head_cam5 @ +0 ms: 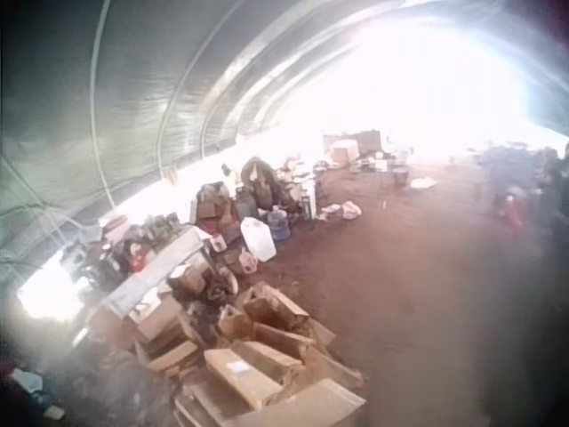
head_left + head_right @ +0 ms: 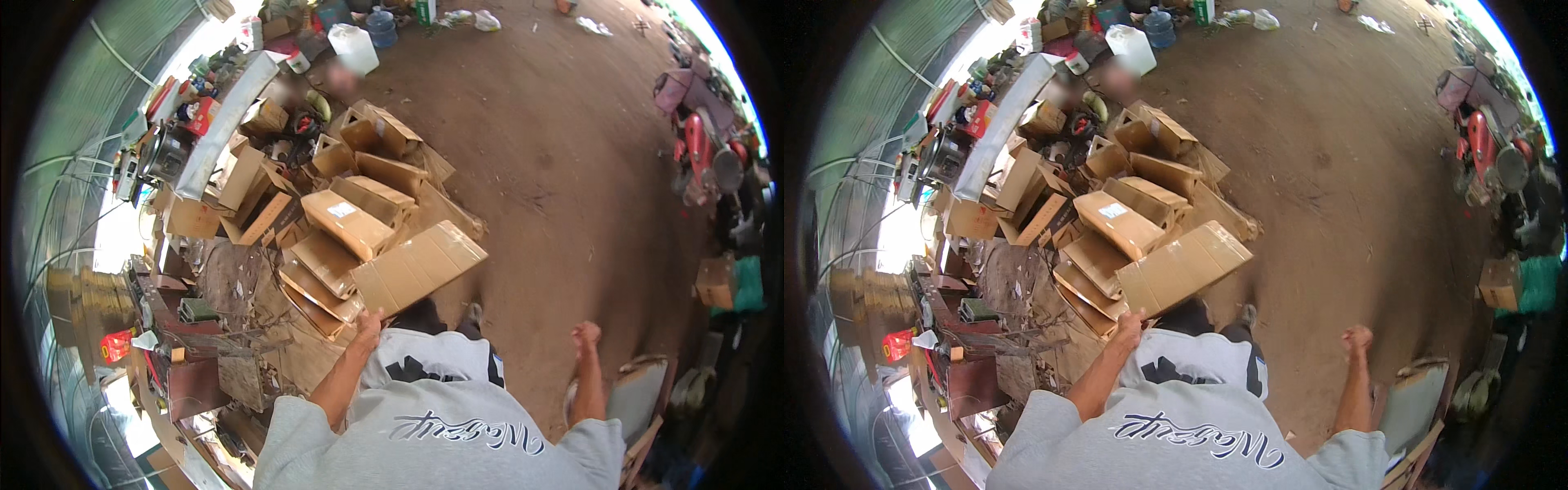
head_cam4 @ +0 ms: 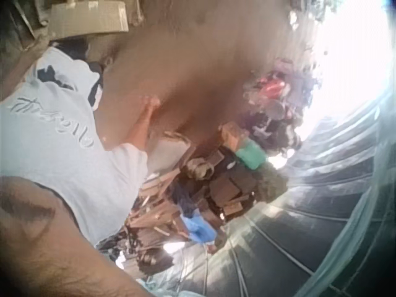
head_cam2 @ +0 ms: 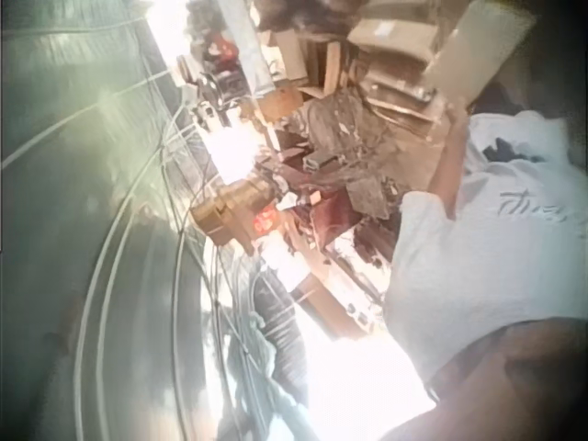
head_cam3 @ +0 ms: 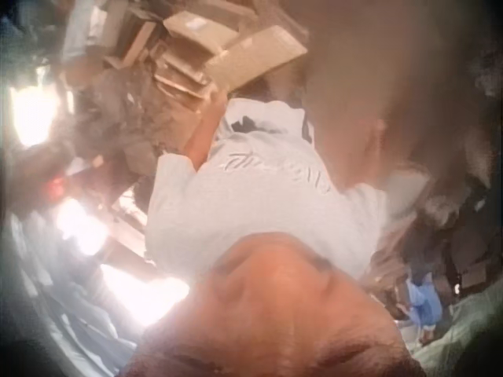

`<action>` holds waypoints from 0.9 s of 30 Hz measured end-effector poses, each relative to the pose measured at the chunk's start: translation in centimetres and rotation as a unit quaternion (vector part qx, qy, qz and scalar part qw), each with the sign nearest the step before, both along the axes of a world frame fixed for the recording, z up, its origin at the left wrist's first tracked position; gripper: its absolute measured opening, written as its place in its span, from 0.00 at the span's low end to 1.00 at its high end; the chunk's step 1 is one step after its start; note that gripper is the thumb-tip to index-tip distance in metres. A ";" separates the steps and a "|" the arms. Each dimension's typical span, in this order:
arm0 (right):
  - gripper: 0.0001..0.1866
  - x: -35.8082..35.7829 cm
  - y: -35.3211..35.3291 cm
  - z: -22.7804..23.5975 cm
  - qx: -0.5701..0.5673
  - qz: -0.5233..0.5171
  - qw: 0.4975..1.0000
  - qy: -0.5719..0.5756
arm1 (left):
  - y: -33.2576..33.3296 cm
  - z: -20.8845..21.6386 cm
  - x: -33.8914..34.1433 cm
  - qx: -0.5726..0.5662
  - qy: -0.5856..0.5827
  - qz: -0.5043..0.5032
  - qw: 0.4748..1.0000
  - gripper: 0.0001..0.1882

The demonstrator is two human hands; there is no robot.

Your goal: The person assembles cardboard boxes by folding flaps, securing them with a tape dispenser, and applying shipping labels. They also cut larger cardboard sheets with a utility knife to create box components.

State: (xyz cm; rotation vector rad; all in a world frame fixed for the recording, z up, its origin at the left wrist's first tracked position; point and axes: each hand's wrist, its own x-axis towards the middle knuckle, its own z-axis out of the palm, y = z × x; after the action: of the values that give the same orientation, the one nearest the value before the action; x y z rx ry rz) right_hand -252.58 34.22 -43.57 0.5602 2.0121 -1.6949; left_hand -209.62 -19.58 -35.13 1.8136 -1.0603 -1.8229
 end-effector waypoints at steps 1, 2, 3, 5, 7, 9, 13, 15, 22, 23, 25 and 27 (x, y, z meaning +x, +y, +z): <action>0.06 -3.8 -2.6 1.0 0.020 -0.006 1.000 -0.004 | -0.7 0.5 -1.6 -0.009 0.005 -0.005 1.000 0.09; 0.06 -8.2 -5.7 3.4 0.046 -0.008 0.999 -0.007 | -1.2 1.2 -3.3 -0.012 0.010 -0.007 1.000 0.09; 0.05 -10.6 -9.0 5.6 0.069 0.010 0.998 -0.003 | -1.6 1.6 -4.9 -0.012 0.016 -0.012 1.000 0.09; 0.04 -13.5 -14.7 8.7 0.122 0.045 0.991 0.005 | -2.8 -0.2 -7.4 -0.056 -0.012 -0.054 0.997 0.08; 0.09 -14.1 -16.4 7.8 0.049 0.186 0.981 0.013 | -5.0 -1.4 -10.7 -0.067 -0.058 -0.100 0.991 0.10; 0.10 -12.3 -19.2 6.7 -0.021 0.231 0.973 -0.008 | -8.2 -2.7 -15.0 -0.048 -0.030 -0.074 0.996 0.08; 0.10 -6.3 -23.2 2.6 -0.026 0.280 0.948 -0.147 | -17.2 -6.4 -22.2 -0.021 0.047 -0.053 0.997 0.06; 0.12 -3.0 -21.3 -0.2 0.018 0.336 0.919 -0.206 | -23.9 -4.8 -26.9 0.030 0.033 -0.047 0.998 0.06; 0.09 -2.6 -28.3 6.4 0.256 0.478 0.816 -0.203 | -43.6 -13.4 -38.6 -0.034 -0.130 -0.213 0.968 0.16; 0.09 -3.4 -29.4 7.4 0.266 0.487 0.808 -0.199 | -45.8 -16.4 -39.4 -0.082 -0.209 -0.261 0.939 0.18; 0.10 -5.1 -31.2 8.8 0.287 0.507 0.791 -0.187 | -49.6 -18.8 -41.4 -0.118 -0.312 -0.323 0.886 0.20; 0.11 -6.7 -32.6 10.1 0.305 0.529 0.773 -0.176 | -54.0 -20.7 -42.8 -0.087 -0.351 -0.367 0.857 0.22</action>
State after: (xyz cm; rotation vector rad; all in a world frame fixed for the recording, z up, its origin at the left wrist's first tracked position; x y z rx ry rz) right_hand -259.24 1.63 -33.43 -0.1234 1.9256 -0.2313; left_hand -252.40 -73.54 -55.86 2.1838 -2.3707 -1.2631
